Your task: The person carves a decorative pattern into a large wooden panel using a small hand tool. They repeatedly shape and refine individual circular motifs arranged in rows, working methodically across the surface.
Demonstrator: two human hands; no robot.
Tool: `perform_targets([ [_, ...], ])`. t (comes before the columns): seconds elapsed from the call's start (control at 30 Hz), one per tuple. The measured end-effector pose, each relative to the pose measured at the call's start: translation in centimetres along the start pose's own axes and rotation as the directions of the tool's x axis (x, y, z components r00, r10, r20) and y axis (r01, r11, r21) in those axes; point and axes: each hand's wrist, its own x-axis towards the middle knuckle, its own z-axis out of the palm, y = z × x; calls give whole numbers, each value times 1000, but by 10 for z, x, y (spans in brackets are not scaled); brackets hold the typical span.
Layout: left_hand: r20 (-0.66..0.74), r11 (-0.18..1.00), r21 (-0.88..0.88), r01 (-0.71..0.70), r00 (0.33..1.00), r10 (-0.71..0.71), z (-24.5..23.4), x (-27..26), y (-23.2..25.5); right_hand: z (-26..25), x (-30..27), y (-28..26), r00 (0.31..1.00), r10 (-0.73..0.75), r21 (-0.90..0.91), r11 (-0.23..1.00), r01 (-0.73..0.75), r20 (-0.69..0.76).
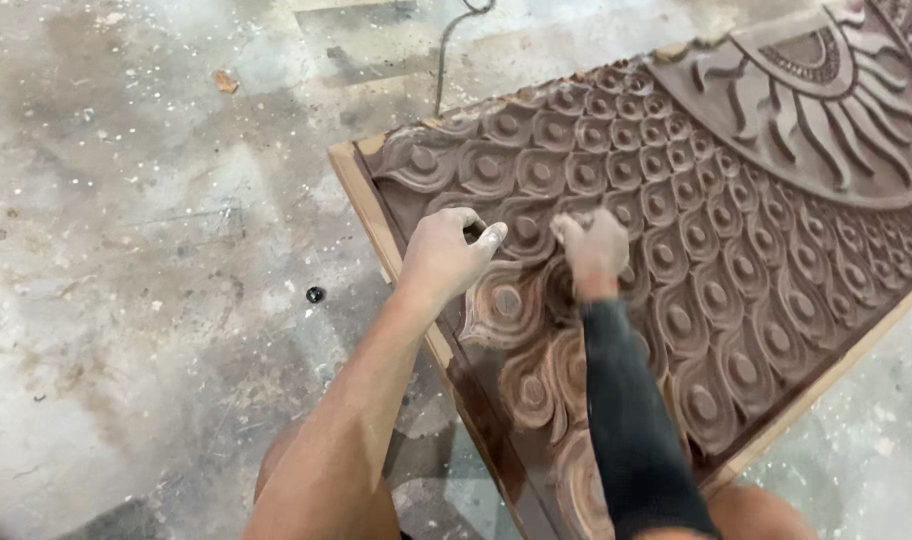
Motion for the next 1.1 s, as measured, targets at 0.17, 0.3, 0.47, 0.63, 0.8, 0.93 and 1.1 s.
perform_targets([
  [0.17, -15, 998, -25, -61, 998, 60, -1, 3, -1, -6, 16, -4, 995, -91, 41, 995, 90, 30],
  [0.3, -74, 994, -30, -106, 992, 104, -2, 11, -7, -6, -9, 17, 995, -50, -84, 995, 57, 91],
  [0.47, -2, 999, 2, -50, 999, 50, 6, 8, -8, 15, 36, 11, 985, -169, 18, 985, 169, 21],
  [0.63, -13, 996, -19, -90, 996, 90, 5, 10, -4, 17, 35, 18, 990, -137, -38, 990, 137, 13],
  [0.8, -4, 996, -36, -78, 997, 78, 4, 12, -2, 16, 29, 21, 998, -38, 10, 999, 38, 44],
  [0.93, 43, 999, -26, -23, 999, 24, 1, 8, 4, 19, 53, 9, 999, 26, 8, 1000, -26, -42],
  [1.1, 25, 999, -29, -36, 999, 37, -1, 7, 1, 21, 54, 8, 998, -21, 24, 999, 22, -63],
])
